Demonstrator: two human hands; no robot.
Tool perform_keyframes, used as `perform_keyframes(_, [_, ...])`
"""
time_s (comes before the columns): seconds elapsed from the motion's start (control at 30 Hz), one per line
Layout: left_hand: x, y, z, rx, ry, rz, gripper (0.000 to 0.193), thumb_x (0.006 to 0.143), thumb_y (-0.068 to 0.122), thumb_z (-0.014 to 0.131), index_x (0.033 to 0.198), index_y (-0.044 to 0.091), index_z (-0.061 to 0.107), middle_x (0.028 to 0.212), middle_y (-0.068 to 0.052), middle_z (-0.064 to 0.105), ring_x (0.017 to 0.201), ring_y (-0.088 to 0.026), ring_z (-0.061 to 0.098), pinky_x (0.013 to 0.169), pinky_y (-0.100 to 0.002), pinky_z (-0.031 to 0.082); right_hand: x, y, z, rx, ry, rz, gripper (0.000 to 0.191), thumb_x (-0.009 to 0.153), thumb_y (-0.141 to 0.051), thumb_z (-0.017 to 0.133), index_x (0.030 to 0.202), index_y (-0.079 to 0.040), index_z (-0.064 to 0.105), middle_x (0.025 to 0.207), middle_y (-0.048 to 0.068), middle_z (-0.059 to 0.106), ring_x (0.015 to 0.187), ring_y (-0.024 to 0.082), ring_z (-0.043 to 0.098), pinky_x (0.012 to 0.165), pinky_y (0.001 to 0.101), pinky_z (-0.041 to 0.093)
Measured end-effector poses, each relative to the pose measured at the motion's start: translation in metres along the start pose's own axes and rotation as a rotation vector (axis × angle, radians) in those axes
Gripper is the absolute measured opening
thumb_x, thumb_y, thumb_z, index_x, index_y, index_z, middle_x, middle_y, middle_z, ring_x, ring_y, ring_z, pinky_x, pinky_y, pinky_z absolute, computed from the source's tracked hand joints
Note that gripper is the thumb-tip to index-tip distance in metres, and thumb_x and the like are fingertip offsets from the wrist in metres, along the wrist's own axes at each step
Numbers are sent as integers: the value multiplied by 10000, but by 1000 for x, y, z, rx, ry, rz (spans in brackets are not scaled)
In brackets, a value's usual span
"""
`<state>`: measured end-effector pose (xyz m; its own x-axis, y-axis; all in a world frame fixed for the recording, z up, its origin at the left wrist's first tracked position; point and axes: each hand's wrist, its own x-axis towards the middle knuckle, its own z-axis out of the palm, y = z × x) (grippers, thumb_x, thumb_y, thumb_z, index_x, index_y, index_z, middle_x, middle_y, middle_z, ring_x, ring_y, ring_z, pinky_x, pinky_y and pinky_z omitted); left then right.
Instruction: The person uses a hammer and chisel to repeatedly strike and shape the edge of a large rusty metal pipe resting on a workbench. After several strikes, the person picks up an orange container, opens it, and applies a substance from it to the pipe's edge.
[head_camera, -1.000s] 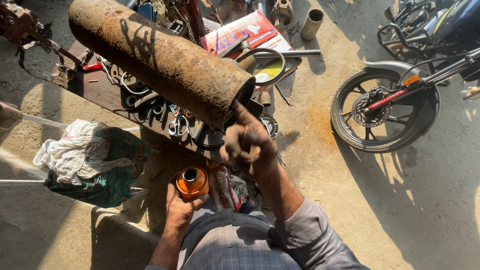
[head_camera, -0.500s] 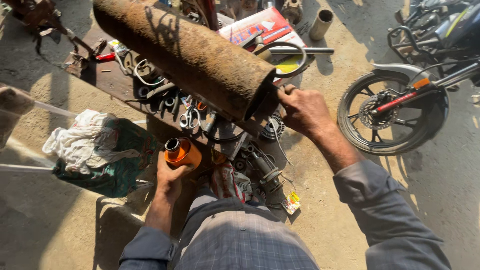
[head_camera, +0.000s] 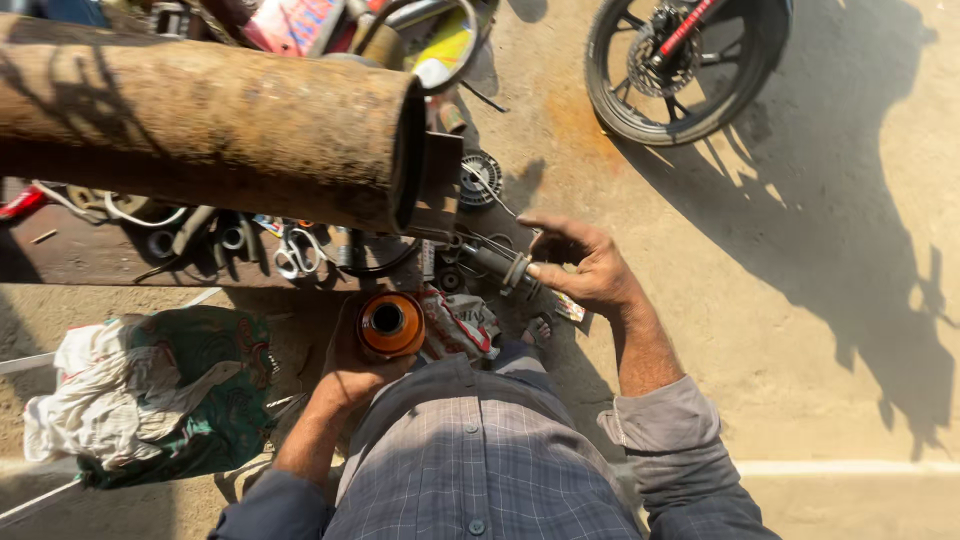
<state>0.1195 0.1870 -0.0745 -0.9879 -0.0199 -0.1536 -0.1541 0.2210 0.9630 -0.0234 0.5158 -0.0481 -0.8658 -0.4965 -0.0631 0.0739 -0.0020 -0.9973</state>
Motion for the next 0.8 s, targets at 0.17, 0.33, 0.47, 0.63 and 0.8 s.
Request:
perform_keyframes(0.17, [38,13,78,-301,-241,119,787,763,80,884,1421,91,452,1317,-100,647,1246,-235,667,1076,-369,593,-52,-10,-19,-221,-71,-172,493,820,12,752,1301,-25,650,1281,104,672,1154,171,638,961,317,511])
perform_keyframes(0.33, [56,54,163,-82,-179,294,844,673,70,889,1405,82,468,1330,-117,588,1267,-252,609,1078,-375,528,-95,-41,-53,-467,-95,120,565,761,-83,783,1312,-166,687,1023,57,696,790,180,697,713,324,580])
perform_keyframes(0.47, [78,82,202,186,-181,495,861,603,66,890,1372,71,505,1315,-128,587,1308,-332,546,1136,-457,435,-114,-53,-89,-1046,-134,-113,688,666,-184,855,1322,-220,650,933,86,650,785,276,665,665,405,541])
perform_keyframes(0.63, [103,113,236,331,-134,396,853,535,49,825,1338,100,542,1347,-153,545,1280,-384,516,1081,-478,456,-106,-60,-125,-1110,-133,-155,483,803,-197,825,1254,-216,652,907,56,628,757,259,663,657,403,534])
perform_keyframes(0.8, [145,129,257,382,-71,475,848,524,44,828,1322,109,548,1327,-167,538,1244,-400,512,1039,-492,468,-75,-67,-161,-1112,-77,-198,405,793,-159,789,1173,-182,650,907,63,608,738,246,659,620,375,532])
